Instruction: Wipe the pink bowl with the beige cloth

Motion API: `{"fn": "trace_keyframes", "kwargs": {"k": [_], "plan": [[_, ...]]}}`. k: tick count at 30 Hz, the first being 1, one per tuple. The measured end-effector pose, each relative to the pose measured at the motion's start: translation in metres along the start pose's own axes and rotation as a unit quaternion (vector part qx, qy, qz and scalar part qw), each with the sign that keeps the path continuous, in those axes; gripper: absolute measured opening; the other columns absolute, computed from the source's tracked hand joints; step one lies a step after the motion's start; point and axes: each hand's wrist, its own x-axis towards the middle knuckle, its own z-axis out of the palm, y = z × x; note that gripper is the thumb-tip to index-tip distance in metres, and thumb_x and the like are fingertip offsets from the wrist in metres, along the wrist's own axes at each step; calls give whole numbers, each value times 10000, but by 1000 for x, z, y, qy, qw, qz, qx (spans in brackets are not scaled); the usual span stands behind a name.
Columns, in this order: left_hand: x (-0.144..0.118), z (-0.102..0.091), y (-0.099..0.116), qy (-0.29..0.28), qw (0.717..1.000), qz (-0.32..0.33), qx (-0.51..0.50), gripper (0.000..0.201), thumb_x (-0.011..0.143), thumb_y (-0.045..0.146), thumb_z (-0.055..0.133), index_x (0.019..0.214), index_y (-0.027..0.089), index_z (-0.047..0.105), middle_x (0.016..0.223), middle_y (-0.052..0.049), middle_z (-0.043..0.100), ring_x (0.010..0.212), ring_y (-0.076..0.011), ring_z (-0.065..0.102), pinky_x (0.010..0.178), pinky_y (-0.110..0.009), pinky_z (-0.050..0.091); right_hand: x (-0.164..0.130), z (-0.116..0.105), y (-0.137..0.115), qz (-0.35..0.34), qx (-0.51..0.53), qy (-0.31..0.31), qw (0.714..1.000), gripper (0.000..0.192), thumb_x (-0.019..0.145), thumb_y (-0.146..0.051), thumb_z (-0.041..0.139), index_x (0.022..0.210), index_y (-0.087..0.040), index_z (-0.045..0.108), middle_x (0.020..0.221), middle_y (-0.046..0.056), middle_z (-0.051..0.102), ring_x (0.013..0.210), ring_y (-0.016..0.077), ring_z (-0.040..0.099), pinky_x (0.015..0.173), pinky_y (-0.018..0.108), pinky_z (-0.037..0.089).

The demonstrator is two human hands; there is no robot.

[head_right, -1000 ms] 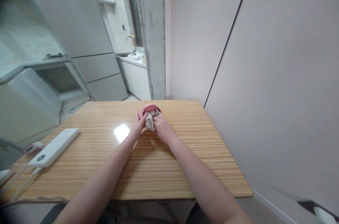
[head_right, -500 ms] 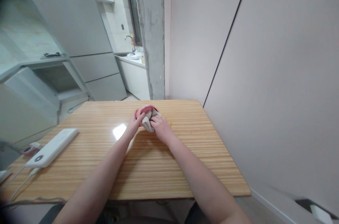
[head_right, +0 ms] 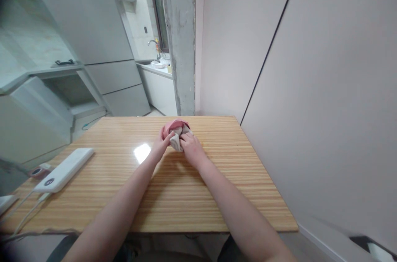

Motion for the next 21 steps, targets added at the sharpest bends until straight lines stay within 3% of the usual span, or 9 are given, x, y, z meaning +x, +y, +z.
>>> {"fn": "trace_keyframes", "kwargs": {"k": [4, 7, 9, 13, 17, 21], "plan": [[3, -14, 12, -32, 997, 21, 69, 651, 690, 483, 761, 1219, 143, 590, 1063, -131, 684, 937, -235, 653, 777, -306, 534, 3, -2, 1, -35, -7, -30, 999, 177, 921, -160, 554, 1007, -203, 704, 950, 58, 669, 961, 205, 533, 835, 343, 453], [-2, -2, 4, -30, 999, -34, 26, 783, 748, 533, 697, 1400, 204, 415, 1028, -117, 686, 807, -192, 662, 693, -303, 541, 2, -2, -1, -12, -17, -27, 999, 143, 915, -158, 563, 929, -176, 704, 878, 62, 666, 891, 211, 522, 789, 347, 450], [-6, 8, -4, -30, 998, -57, -20, 810, 742, 516, 713, 1421, 251, 361, 1092, -115, 673, 834, -192, 668, 683, -301, 549, 0, -2, -1, 14, -14, -5, 1000, 136, 904, -135, 567, 939, -166, 695, 892, 70, 666, 887, 213, 516, 783, 347, 447], [-2, 5, -5, -6, 1000, -21, 17, 691, 682, 486, 762, 1254, 166, 543, 1085, -125, 674, 904, -220, 660, 720, -304, 548, -1, -4, 1, -7, 16, -8, 1000, 167, 885, -116, 584, 1000, -183, 686, 942, 61, 663, 914, 205, 524, 801, 336, 451], [4, -12, 8, -48, 996, 21, 70, 604, 684, 498, 735, 1140, 116, 632, 1051, -120, 693, 949, -227, 643, 759, -290, 530, 2, -4, 1, -47, 6, -38, 998, 131, 898, -164, 594, 976, -205, 691, 946, 46, 662, 935, 200, 531, 829, 337, 449], [-7, 5, 4, -12, 999, -39, -14, 754, 721, 452, 721, 1378, 232, 424, 1209, -93, 638, 920, -185, 660, 675, -258, 539, 2, -2, -4, -2, -13, -25, 1000, 116, 918, -186, 573, 937, -193, 688, 893, 53, 663, 912, 210, 532, 807, 346, 442]]}}
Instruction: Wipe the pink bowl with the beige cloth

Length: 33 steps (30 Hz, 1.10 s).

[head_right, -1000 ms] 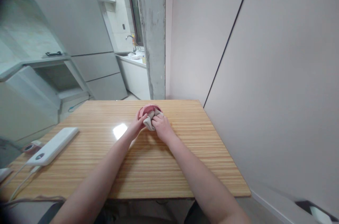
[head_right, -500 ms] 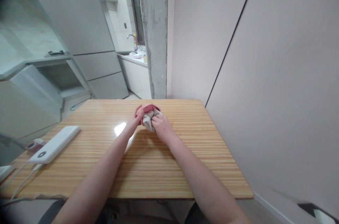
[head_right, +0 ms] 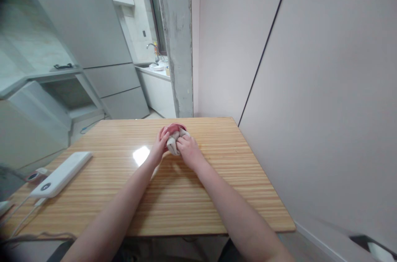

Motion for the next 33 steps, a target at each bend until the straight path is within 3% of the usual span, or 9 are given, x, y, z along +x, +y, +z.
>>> {"fn": "trace_keyframes", "kwargs": {"k": [4, 8, 11, 15, 18, 23, 26, 30, 33], "plan": [[-7, 15, -8, 21, 998, -17, -63, 662, 785, 380, 663, 1371, 236, 391, 1199, -98, 634, 918, -180, 666, 697, -274, 548, -2, 2, -1, 35, 32, 8, 999, 134, 907, -129, 564, 952, -187, 677, 914, 55, 664, 917, 203, 538, 811, 339, 445], [2, -7, 5, 22, 994, 35, 100, 486, 757, 347, 703, 1190, 181, 559, 1154, -103, 653, 1066, -229, 624, 851, -317, 524, -3, 4, 1, -9, 55, -38, 998, 159, 877, -92, 580, 960, -172, 689, 939, 58, 667, 938, 193, 543, 841, 320, 453], [6, -19, 12, 9, 981, 52, 188, 558, 714, 335, 759, 1214, 173, 571, 1184, -117, 648, 1141, -240, 585, 946, -325, 474, -3, 5, 0, -19, 45, -54, 997, 146, 871, -107, 593, 950, -167, 699, 929, 63, 672, 951, 198, 543, 845, 321, 451], [-1, 0, -1, -5, 999, -7, 44, 814, 769, 453, 692, 1445, 252, 286, 1264, -121, 605, 1011, -205, 644, 793, -310, 531, -2, 4, -5, 35, 34, -20, 999, 165, 899, -97, 543, 922, -159, 694, 889, 67, 673, 899, 201, 544, 796, 326, 453], [-4, 11, -12, -5, 1000, -7, -4, 714, 742, 493, 693, 1335, 237, 388, 1182, -102, 636, 947, -202, 658, 746, -305, 540, -2, 5, -4, 60, 46, 7, 997, 194, 901, -76, 523, 953, -158, 691, 899, 73, 669, 902, 203, 546, 796, 326, 459], [5, -9, -1, 29, 991, 85, 102, 518, 708, 447, 722, 1124, 189, 551, 1105, -93, 658, 1070, -242, 616, 908, -349, 491, -1, 5, 5, -7, 49, -24, 998, 178, 897, -103, 560, 969, -183, 703, 960, 62, 675, 957, 197, 543, 849, 326, 461], [7, -12, -2, 25, 987, 102, 122, 609, 687, 422, 754, 1205, 189, 534, 1108, -98, 662, 1082, -237, 612, 964, -359, 459, -2, 4, 7, -10, 40, -31, 999, 145, 908, -154, 573, 926, -177, 715, 952, 73, 681, 975, 206, 538, 856, 339, 458], [1, 8, -21, 43, 996, 61, 39, 892, 716, 480, 730, 1443, 217, 285, 1219, -121, 622, 1072, -216, 629, 914, -340, 492, -4, 6, 4, 41, 55, -4, 998, 188, 928, -131, 519, 932, -162, 704, 907, 79, 674, 935, 207, 537, 821, 334, 458], [-2, 12, -23, 74, 993, 80, 52, 717, 747, 518, 688, 1331, 180, 447, 1218, -132, 619, 1124, -234, 601, 931, -331, 481, -4, 8, 3, 45, 66, 0, 997, 194, 917, -100, 516, 943, -158, 700, 917, 79, 667, 917, 201, 541, 813, 324, 460]]}}
